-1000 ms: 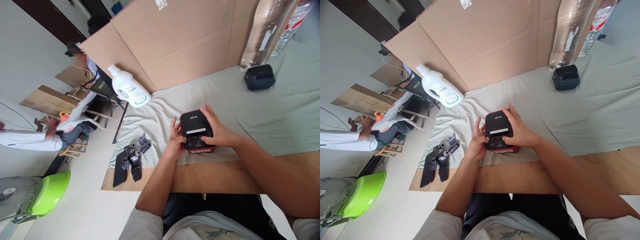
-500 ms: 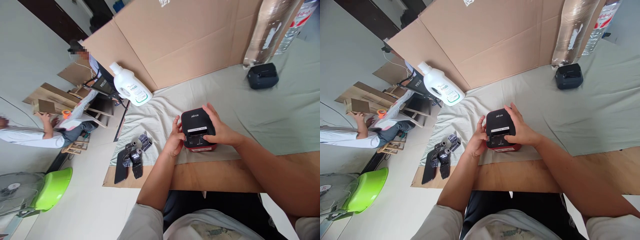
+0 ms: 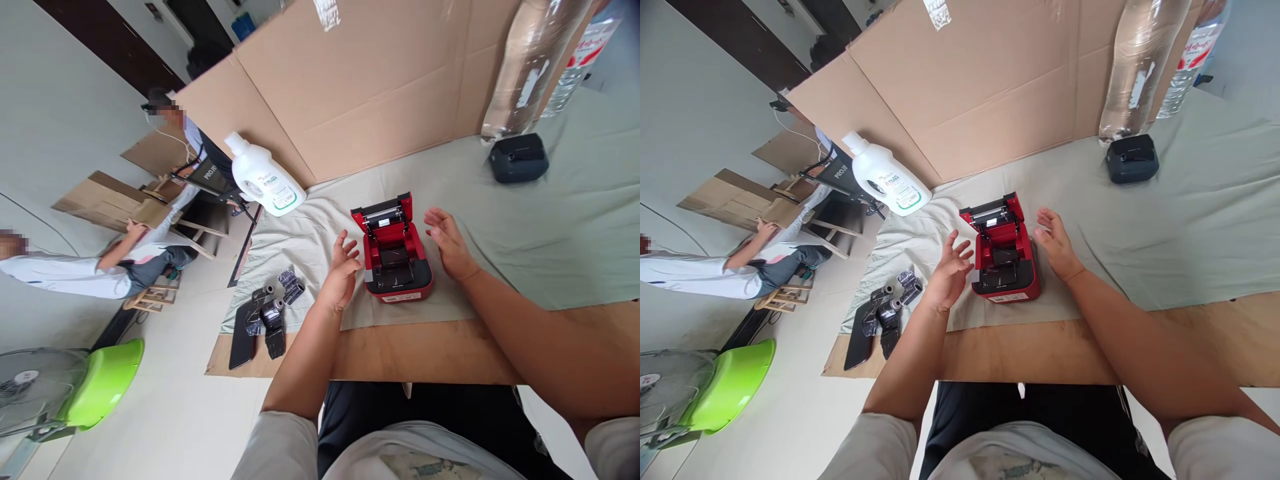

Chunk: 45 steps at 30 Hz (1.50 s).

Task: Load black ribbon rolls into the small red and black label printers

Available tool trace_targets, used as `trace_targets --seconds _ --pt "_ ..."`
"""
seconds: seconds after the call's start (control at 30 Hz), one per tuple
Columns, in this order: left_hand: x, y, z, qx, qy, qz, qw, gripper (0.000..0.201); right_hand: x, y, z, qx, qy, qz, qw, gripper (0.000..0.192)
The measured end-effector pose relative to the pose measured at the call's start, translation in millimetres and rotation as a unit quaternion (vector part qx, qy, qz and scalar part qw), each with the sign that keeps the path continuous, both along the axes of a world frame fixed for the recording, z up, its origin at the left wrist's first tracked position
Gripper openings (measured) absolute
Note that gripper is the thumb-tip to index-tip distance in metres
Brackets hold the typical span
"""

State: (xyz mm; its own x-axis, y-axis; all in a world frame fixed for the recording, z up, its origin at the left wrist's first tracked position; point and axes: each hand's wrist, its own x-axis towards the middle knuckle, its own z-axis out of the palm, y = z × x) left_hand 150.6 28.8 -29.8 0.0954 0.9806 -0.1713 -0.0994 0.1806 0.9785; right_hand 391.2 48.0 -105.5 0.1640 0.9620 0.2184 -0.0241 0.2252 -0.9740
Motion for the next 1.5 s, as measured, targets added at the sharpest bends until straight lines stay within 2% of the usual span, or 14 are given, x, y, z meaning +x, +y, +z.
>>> trace_targets --seconds 0.1,0.2,0.3,0.4,0.5,0.57,0.63,0.8,0.9,1.03,1.17,1.3,1.43,1.5 --pt "1 7 3.4 0.105 0.127 0.019 0.986 0.047 -1 2 -2.9 -0.025 0.006 -0.030 0.999 0.068" --pt "15 18 13.9 0.189 0.297 -0.093 0.932 0.022 -4 1 -2.7 -0.040 0.009 -0.028 0.999 0.064" --pt "37 29 29.6 0.214 0.516 -0.229 0.798 0.027 -5 0 -2.8 -0.045 0.006 -0.023 0.999 0.063" --pt "58 36 42.3 0.193 0.670 -0.304 0.649 0.036 -5 1 -3.7 -0.051 0.004 -0.026 0.998 0.060" --pt "71 36 47.0 0.176 0.719 -0.335 0.584 0.034 -4 2 -4.5 -0.066 0.000 -0.023 0.998 0.061" --pt "73 35 46.4 0.171 0.722 -0.330 0.583 0.028 -4 3 -5.0 -0.076 -0.002 -0.019 0.997 0.062" --pt "71 35 44.0 0.176 0.708 -0.314 0.608 0.027 -4 4 -6.0 -0.079 -0.005 -0.017 0.997 0.064" --pt "60 36 36.3 0.192 0.635 -0.268 0.699 0.039 -3 4 -10.9 -0.080 -0.018 -0.012 0.997 0.065" --pt "48 34 32.9 0.209 0.533 -0.255 0.779 0.040 -2 4 -13.2 -0.075 -0.030 -0.008 0.997 0.060" --pt "14 22 30.3 0.211 0.303 -0.220 0.903 0.032 -1 3 -11.7 -0.081 -0.043 -0.009 0.996 0.057" --pt "-50 17 28.3 0.154 0.188 -0.139 0.960 0.040 -1 2 -9.2 -0.089 -0.058 -0.007 0.994 0.060" --pt "-134 26 23.9 0.060 0.327 -0.076 0.940 0.046 -1 2 -9.9 -0.074 -0.052 -0.006 0.996 0.057" --pt "-198 35 11.2 -0.035 0.563 0.003 0.826 0.045 -1 2 -11.8 -0.070 -0.046 -0.011 0.996 0.049" --pt "-216 37 4.4 -0.051 0.603 0.021 0.796 0.044 -1 2 -12.4 -0.077 -0.045 -0.013 0.996 0.047"
